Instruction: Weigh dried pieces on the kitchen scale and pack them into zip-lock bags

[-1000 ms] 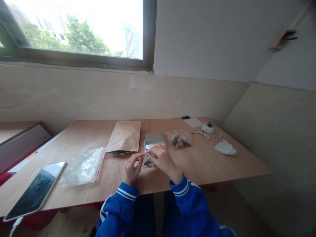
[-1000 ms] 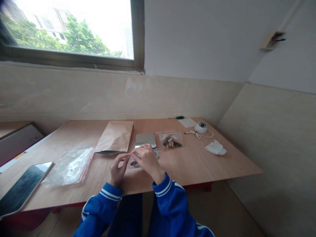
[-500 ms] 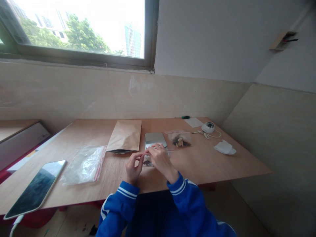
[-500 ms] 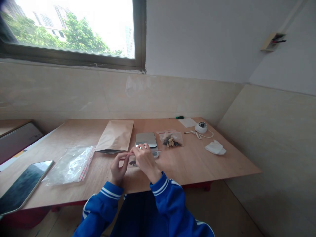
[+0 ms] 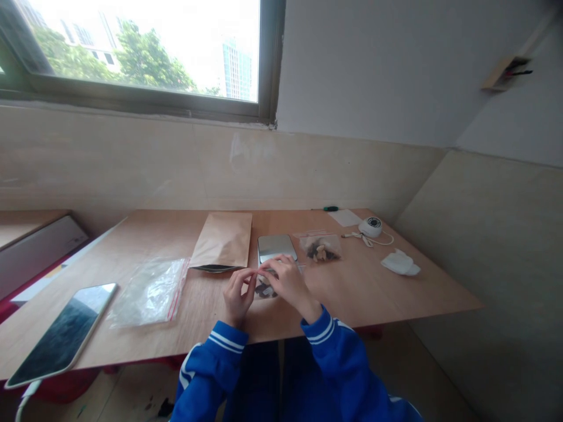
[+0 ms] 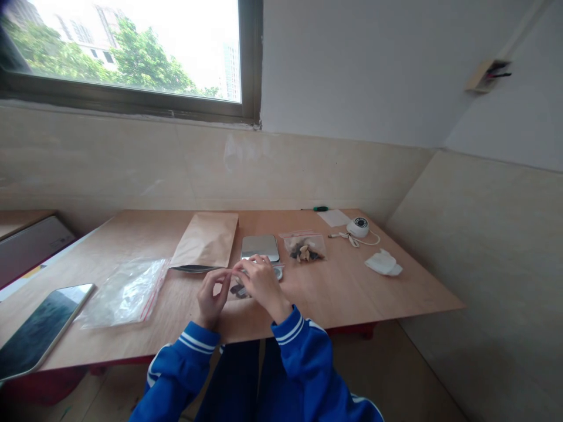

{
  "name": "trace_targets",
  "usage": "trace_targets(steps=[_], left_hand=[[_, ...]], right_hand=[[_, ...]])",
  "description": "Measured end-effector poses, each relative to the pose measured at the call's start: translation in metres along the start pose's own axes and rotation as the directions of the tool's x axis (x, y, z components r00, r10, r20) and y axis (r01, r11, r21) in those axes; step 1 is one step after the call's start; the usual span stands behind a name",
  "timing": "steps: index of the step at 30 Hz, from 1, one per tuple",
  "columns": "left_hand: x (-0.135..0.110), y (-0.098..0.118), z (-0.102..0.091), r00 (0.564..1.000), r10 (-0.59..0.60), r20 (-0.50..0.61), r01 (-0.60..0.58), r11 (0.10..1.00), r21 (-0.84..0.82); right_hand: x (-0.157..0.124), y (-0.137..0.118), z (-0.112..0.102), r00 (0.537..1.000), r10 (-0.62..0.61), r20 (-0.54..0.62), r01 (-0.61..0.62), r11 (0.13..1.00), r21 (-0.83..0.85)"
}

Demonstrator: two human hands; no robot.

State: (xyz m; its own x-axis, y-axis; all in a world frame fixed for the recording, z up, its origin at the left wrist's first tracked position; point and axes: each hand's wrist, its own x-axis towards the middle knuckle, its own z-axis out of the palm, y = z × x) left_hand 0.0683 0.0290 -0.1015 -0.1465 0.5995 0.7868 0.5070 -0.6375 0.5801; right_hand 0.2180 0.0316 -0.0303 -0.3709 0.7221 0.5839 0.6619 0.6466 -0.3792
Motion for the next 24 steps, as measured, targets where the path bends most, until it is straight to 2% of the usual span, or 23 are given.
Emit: trace_targets(steps=[7, 12, 16, 19, 24], left_hand=[[-0.001, 0.001, 0.0, 1.0, 0.01, -0.009, -0.01, 1.0, 0.006], [-0.003, -0.002, 0.001, 0.998, 0.05, -0.039, -0.047, 0.996, 0.069], [-0.003, -0.004, 0.001, 0.995, 0.075, -0.066, -0.068, 0.992, 0.102], [-0.002, -0.004, 0.0, 0.988, 0.137, -0.07, -0.128, 0.983, 0.129], [0.0, -0.003, -0.001, 0.97, 0.216, -0.11, -0.192, 0.962, 0.196]], right_hand=[[-0.002, -0.001, 0.018, 0.998, -0.028, -0.048, 0.024, 0.996, -0.081], [-0.001, -0.006, 0.031, 0.999, 0.017, -0.042, -0.023, 0.99, -0.141], [-0.001, -0.003, 0.026, 0.998, -0.038, -0.039, 0.036, 0.998, -0.056], [-0.003, 0.005, 0.015, 0.997, -0.075, -0.012, 0.075, 0.997, 0.009], [-0.008, 0.019, 0.008, 0.995, -0.094, 0.035, 0.093, 0.996, 0.005]])
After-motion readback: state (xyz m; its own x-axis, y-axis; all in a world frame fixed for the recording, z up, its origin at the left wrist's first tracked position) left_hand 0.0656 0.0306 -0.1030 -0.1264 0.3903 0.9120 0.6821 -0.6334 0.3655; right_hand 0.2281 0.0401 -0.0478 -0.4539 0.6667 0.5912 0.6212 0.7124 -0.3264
